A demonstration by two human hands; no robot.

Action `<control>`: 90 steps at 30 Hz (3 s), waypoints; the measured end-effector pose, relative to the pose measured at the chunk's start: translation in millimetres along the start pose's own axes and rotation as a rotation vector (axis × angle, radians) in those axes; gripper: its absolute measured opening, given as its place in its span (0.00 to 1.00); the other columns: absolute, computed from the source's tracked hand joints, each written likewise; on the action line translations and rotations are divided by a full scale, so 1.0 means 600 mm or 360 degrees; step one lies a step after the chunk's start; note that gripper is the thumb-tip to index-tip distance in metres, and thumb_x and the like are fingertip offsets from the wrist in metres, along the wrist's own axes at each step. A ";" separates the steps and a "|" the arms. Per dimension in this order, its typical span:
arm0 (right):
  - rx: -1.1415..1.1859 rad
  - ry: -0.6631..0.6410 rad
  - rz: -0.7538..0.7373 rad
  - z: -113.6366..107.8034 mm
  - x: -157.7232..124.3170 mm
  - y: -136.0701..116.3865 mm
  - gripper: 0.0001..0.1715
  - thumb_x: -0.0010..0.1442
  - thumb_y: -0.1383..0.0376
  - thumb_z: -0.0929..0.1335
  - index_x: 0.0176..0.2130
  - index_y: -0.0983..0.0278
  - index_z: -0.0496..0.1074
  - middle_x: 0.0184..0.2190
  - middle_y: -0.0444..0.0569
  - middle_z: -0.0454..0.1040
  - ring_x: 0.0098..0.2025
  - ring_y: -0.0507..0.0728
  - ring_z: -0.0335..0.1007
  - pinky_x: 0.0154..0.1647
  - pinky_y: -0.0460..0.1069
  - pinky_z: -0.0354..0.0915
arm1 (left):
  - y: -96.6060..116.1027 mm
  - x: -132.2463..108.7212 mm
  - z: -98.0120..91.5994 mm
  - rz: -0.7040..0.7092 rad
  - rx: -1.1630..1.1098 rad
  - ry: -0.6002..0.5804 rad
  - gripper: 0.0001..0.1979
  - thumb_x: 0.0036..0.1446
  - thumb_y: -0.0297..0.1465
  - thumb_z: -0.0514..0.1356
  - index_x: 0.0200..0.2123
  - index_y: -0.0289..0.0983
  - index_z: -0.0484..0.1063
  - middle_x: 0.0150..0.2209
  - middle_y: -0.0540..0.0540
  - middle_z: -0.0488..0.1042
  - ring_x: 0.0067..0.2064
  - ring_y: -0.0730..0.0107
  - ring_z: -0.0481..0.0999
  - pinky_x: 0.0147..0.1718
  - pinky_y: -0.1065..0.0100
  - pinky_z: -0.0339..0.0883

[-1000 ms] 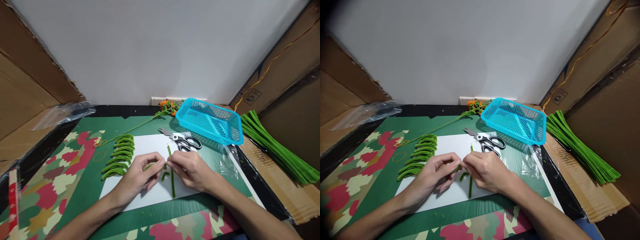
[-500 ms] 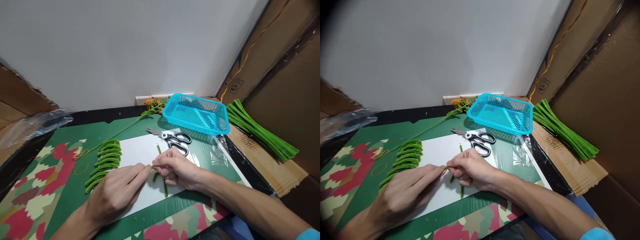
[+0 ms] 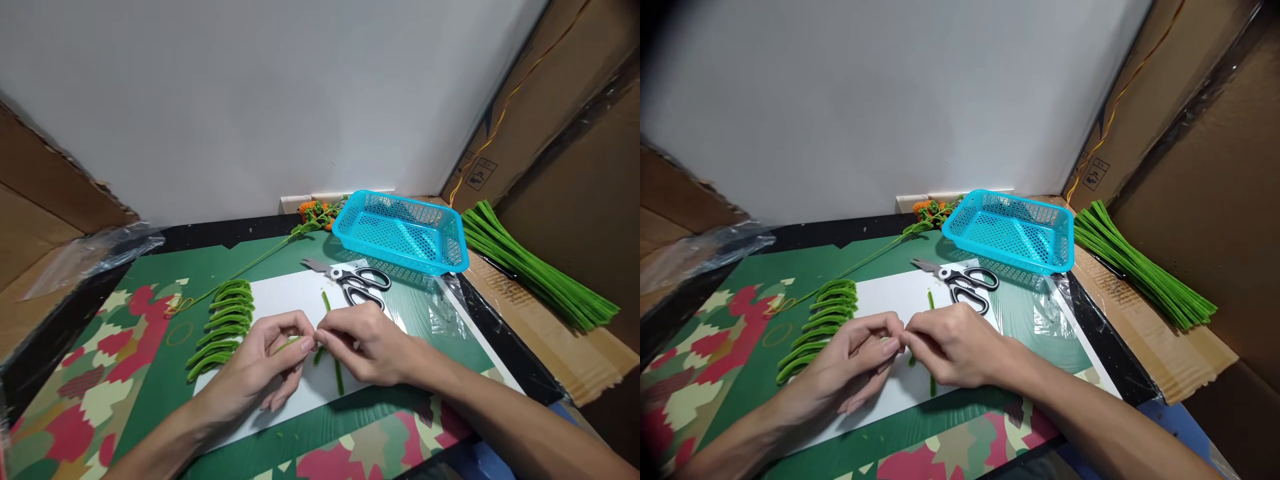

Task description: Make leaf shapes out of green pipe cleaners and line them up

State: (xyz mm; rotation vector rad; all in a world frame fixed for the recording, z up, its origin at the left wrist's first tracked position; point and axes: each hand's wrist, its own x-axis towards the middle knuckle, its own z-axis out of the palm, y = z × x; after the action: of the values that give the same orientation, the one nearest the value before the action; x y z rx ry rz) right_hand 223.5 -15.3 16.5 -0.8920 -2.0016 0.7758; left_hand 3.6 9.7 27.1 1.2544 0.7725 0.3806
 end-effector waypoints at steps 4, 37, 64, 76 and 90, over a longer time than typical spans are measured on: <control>0.1073 -0.0102 0.0899 0.008 0.013 -0.013 0.14 0.60 0.64 0.70 0.24 0.64 0.69 0.17 0.36 0.59 0.17 0.46 0.46 0.18 0.44 0.45 | -0.002 -0.009 -0.002 0.0298 0.0616 0.0270 0.09 0.70 0.38 0.61 0.38 0.39 0.71 0.18 0.57 0.65 0.17 0.76 0.65 0.23 0.73 0.62; 0.1238 -0.0334 0.1064 -0.002 0.012 0.013 0.19 0.66 0.54 0.72 0.30 0.64 0.71 0.16 0.35 0.58 0.17 0.48 0.46 0.18 0.45 0.47 | -0.026 -0.006 0.001 0.1231 0.1925 0.0388 0.11 0.69 0.21 0.55 0.39 0.37 0.76 0.30 0.48 0.73 0.29 0.67 0.71 0.30 0.66 0.60; -0.0029 0.0061 0.0311 0.013 -0.005 0.000 0.13 0.76 0.63 0.63 0.38 0.62 0.72 0.28 0.42 0.71 0.28 0.52 0.64 0.30 0.46 0.57 | -0.016 0.013 0.013 0.0211 -0.0105 0.0377 0.19 0.65 0.47 0.66 0.36 0.37 0.71 0.20 0.58 0.65 0.13 0.84 0.62 0.10 0.82 0.46; 0.0791 0.0430 0.0432 0.011 0.005 0.003 0.11 0.72 0.59 0.70 0.42 0.62 0.80 0.30 0.45 0.78 0.30 0.53 0.75 0.35 0.47 0.71 | -0.011 0.005 0.022 0.0197 -0.0185 0.0304 0.17 0.66 0.44 0.67 0.39 0.35 0.78 0.33 0.46 0.82 0.16 0.81 0.75 0.12 0.83 0.57; 0.0540 0.0574 0.0484 0.023 -0.003 -0.003 0.12 0.70 0.61 0.72 0.42 0.62 0.87 0.30 0.47 0.83 0.33 0.57 0.80 0.37 0.48 0.74 | -0.012 0.002 0.034 0.0061 0.0039 0.0493 0.21 0.60 0.46 0.70 0.36 0.31 0.80 0.36 0.37 0.87 0.18 0.74 0.77 0.13 0.78 0.61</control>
State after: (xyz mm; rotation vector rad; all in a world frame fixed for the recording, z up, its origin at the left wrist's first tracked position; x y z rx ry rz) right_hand 211.9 -20.8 10.1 -1.0580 -1.3878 1.0068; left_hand 17.8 -6.1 22.2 1.2496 1.0190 0.6074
